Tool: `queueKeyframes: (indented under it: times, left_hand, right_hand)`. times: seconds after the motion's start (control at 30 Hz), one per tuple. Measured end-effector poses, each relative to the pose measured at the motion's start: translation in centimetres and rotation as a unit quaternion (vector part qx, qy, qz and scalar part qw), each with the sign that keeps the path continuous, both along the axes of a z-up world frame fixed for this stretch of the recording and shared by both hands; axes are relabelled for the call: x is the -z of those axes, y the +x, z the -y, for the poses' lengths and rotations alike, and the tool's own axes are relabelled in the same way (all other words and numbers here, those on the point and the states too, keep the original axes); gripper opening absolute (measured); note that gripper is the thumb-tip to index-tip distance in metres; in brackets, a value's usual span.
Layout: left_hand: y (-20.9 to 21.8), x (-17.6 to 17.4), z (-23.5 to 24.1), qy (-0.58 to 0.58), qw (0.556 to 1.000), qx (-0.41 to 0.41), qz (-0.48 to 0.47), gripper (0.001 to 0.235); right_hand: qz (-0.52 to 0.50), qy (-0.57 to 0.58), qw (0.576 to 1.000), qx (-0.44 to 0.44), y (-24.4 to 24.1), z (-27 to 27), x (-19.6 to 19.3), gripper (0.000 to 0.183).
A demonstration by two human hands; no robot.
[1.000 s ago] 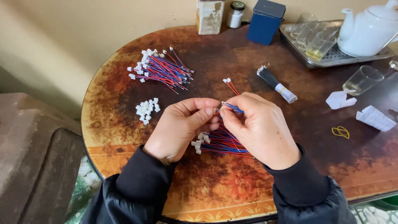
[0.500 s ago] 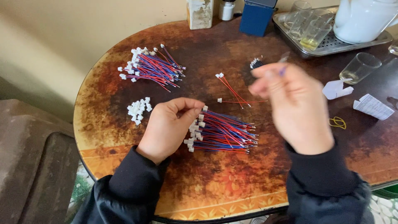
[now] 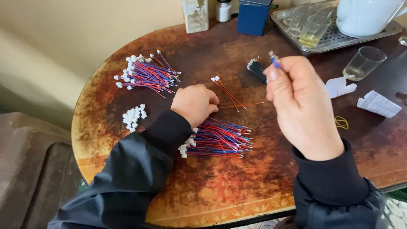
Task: The person sits at a round wooden table and repeatedly picks up small white plastic connectors and red and blue wires. They insert the wires into the connectors by hand and place the finished assemblies into a pile. At the end, they pick up a bundle of black wires and a rubber band.
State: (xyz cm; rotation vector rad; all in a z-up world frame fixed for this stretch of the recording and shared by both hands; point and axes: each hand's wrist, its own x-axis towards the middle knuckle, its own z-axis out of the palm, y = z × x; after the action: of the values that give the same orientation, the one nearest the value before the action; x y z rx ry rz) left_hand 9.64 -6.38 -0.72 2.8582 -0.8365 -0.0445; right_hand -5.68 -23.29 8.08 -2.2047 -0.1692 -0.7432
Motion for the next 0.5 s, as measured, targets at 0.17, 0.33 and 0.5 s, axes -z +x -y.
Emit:
queueKeyframes:
  times: [0.17,0.33,0.5]
  left_hand:
    - [0.1,0.6,-0.8,-0.076,0.996,0.033,0.033,0.011]
    - [-3.8,-3.0,-3.7,-0.271,0.959,0.077,0.042,0.008]
    - [-9.4,-5.5,-6.4,-0.469,0.863,0.003,-0.186,0.016]
  right_hand:
    - [-0.057,-0.03,0.998,0.004,-0.1,-0.5,-0.1,0.012]
    - [-0.106,-0.031,0.993,-0.034,0.6,-1.5,0.5,0.011]
    - [-0.168,-0.024,0.984,-0.064,0.8,-3.4,0.4,0.016]
